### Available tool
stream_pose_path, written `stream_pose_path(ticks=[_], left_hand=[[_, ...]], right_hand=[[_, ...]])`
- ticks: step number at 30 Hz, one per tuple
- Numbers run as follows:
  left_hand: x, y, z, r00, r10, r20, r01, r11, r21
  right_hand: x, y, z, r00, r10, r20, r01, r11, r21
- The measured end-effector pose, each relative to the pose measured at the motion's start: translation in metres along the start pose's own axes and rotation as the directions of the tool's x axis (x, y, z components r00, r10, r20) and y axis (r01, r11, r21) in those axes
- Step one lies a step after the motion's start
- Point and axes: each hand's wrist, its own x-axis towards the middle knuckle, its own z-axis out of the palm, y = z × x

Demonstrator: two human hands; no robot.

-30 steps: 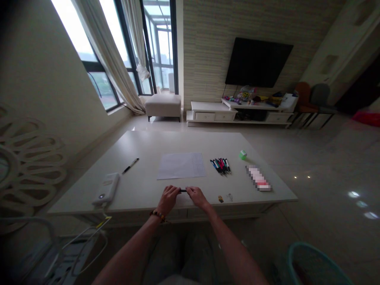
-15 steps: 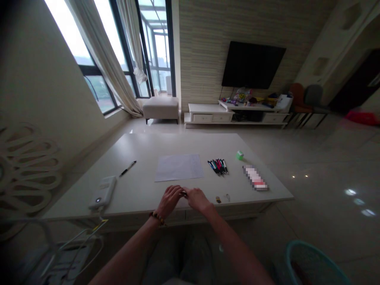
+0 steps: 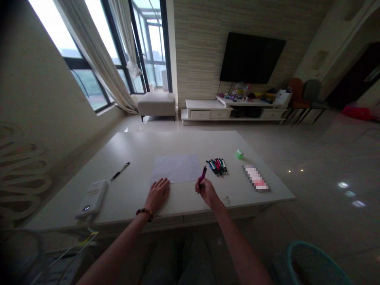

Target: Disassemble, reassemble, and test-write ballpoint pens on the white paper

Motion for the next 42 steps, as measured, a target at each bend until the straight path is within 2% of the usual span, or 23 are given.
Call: stream_pose_path(ticks=[3, 7, 10, 19, 25, 31, 38, 42], left_hand=[[0.000, 0.001, 0.000, 1.000, -0.005, -0.020, 0.005, 1.000, -0.002], [0.002, 0.002, -0.002, 0.999, -0.005, -0.037, 0.005, 1.000, -0.004], [0.004, 0.003, -0.004, 0.999, 0.004, -0.034, -0.004, 1.000, 0.004], [0.008, -0.001, -0.003, 0.999, 0.035, -0.042, -0.034, 0.999, 0.033], [0.010, -0.006, -0.001, 0.998, 0.068, 0.004, -0.068, 0.993, 0.094], [0.012, -0.008, -0.001, 0.996, 0.089, 0.027, -0.091, 0.989, 0.115], [0.012, -0.009, 0.001, 0.997, 0.062, 0.044, -0.066, 0.994, 0.087], [0.012, -0.009, 0.002, 0.997, 0.071, 0.035, -0.073, 0.993, 0.091]], right_hand=[[0.015, -0.025, 0.006, 0.990, 0.060, 0.128, -0.081, 0.984, 0.161], [0.039, -0.055, 0.012, 0.962, 0.091, 0.256, -0.141, 0.973, 0.182], [0.063, -0.067, 0.016, 0.950, 0.090, 0.298, -0.149, 0.971, 0.184], [0.171, -0.083, 0.018, 0.948, 0.017, 0.316, -0.067, 0.987, 0.146], [0.225, -0.069, 0.007, 0.991, -0.020, 0.135, 0.030, 0.997, -0.072], [0.247, -0.057, -0.001, 0.997, -0.022, 0.071, 0.037, 0.975, -0.219], [0.256, -0.044, -0.004, 0.995, 0.006, 0.100, 0.013, 0.982, -0.188], [0.257, -0.046, -0.009, 0.989, 0.042, 0.139, -0.021, 0.989, -0.143]])
